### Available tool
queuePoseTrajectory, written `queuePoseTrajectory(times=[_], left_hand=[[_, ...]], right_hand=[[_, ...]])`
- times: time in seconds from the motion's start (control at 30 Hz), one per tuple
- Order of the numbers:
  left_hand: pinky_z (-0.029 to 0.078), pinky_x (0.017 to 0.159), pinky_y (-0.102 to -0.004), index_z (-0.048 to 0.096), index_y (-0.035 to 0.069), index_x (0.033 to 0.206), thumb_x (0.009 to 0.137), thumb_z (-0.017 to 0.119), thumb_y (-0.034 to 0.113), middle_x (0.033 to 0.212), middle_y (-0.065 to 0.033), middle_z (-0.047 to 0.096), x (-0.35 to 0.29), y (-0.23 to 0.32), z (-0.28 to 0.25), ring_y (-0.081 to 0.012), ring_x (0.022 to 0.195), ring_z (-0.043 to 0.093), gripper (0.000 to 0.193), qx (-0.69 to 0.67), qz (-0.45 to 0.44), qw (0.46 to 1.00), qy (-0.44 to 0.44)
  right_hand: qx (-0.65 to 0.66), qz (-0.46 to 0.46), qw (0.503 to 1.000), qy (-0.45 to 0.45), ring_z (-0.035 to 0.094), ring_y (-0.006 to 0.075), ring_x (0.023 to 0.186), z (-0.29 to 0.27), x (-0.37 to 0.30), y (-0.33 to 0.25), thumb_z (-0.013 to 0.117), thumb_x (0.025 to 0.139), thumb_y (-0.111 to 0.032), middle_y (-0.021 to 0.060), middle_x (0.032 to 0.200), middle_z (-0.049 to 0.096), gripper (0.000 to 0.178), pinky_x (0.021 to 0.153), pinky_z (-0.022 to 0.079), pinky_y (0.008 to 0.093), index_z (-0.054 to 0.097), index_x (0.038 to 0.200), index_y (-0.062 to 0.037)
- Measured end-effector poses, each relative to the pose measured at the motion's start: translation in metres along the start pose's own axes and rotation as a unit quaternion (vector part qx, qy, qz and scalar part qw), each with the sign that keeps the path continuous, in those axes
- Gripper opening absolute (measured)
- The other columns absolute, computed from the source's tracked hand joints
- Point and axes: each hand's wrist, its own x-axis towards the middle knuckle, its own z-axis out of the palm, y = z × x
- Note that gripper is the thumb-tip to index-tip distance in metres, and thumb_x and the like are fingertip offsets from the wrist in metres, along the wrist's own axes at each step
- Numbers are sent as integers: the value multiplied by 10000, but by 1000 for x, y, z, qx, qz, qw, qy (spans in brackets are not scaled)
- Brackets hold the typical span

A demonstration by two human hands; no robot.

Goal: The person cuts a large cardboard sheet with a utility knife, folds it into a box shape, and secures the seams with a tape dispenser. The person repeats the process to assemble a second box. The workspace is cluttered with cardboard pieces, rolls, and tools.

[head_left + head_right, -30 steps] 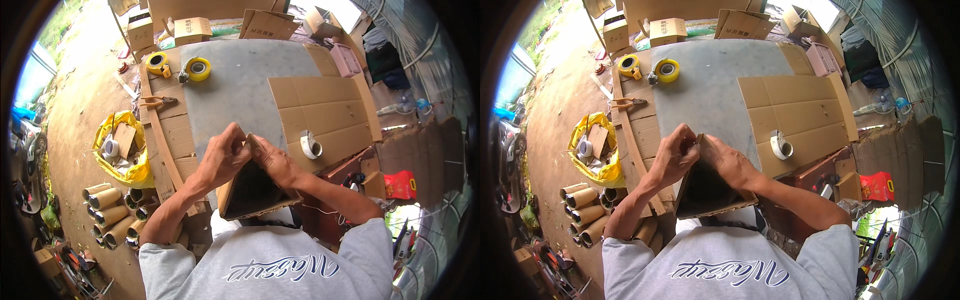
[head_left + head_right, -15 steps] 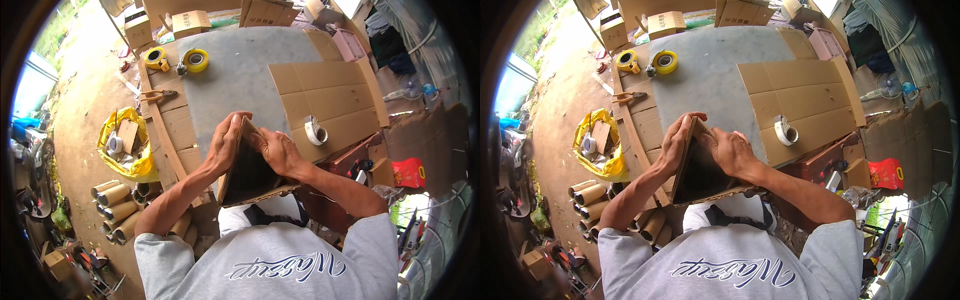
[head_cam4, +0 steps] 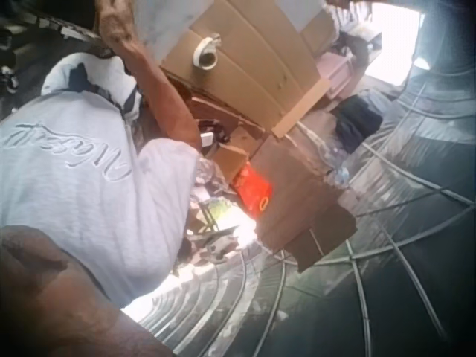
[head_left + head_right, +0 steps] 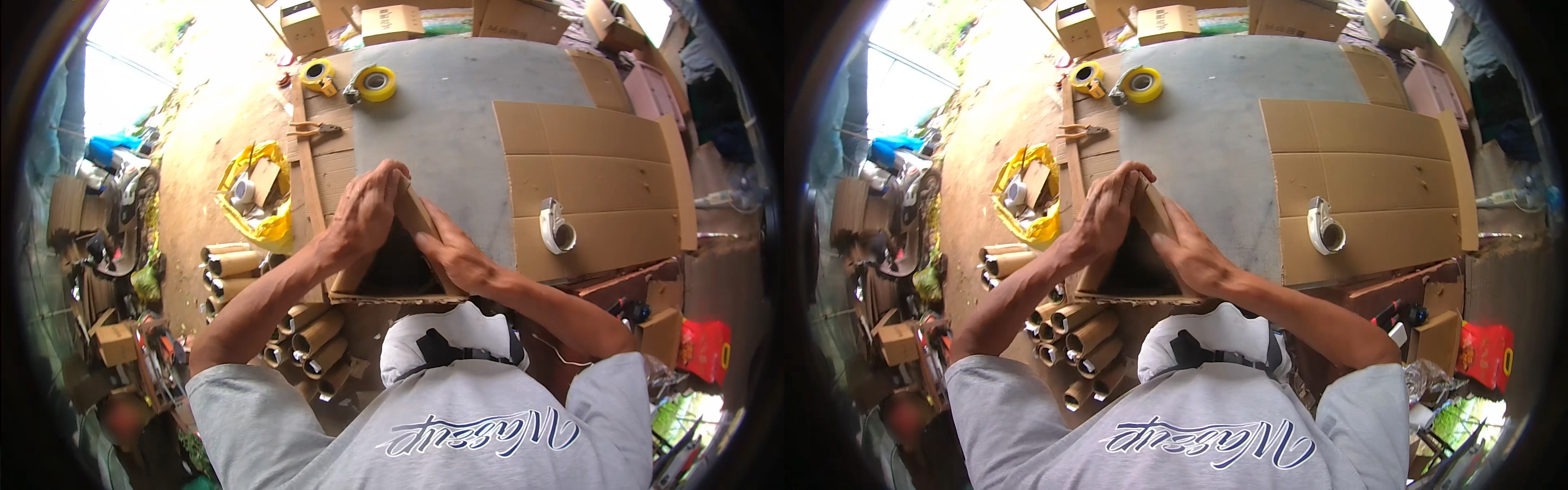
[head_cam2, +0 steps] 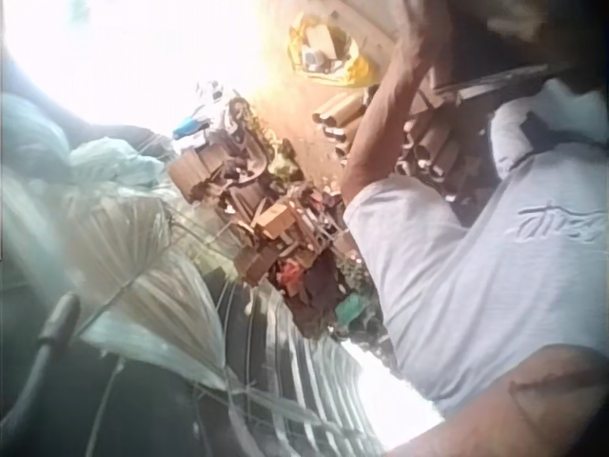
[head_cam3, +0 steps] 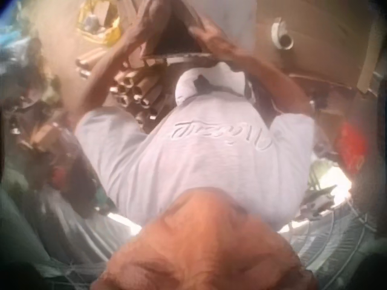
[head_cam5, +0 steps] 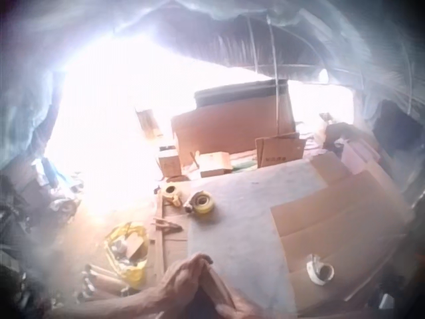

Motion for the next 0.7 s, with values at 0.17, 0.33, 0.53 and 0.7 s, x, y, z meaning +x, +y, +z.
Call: queuePoseTrajectory(times=[0.17, 0.33, 0.53, 0.7], left_hand=[[486, 750, -509, 598, 26, 1045, 1086, 396, 188, 930, -219, 646, 7, 15, 13, -451, 828, 613, 262, 144, 57, 988, 10], [475, 688, -547, 618, -1, 926, 1070, 461, 230, 785, -256, 626, 35, 43, 25, -486, 761, 608, 314, 123, 0, 991, -45], [473, 642, -532, 616, -2, 844, 1049, 522, 219, 745, -272, 606, 39, 50, 22, -480, 725, 618, 315, 169, -35, 984, -32], [472, 573, -495, 626, 7, 796, 1042, 557, 231, 671, -251, 595, 30, 41, 16, -455, 629, 618, 340, 200, -33, 979, 14]], right_hand=[[139, 36, 985, -95, 98, 355, 1568, -25, -38, 25, 687, 934, -258, 225, 1684, 76, 997, 1272, 118, 390, 30, 1626, 27], [138, -20, 988, -66, 75, 370, 1572, -37, -46, 41, 727, 919, -249, 257, 1674, 76, 1045, 1275, 100, 394, 7, 1624, 29], [40, -85, 995, 25, 78, 450, 1554, -9, -48, 38, 752, 900, -285, 309, 1653, 70, 1085, 1270, 105, 455, 5, 1631, 7], [86, -79, 992, -46, 41, 446, 1560, -19, -39, 38, 806, 844, -319, 311, 1654, 15, 1172, 1269, 110, 453, -3, 1637, -14]])
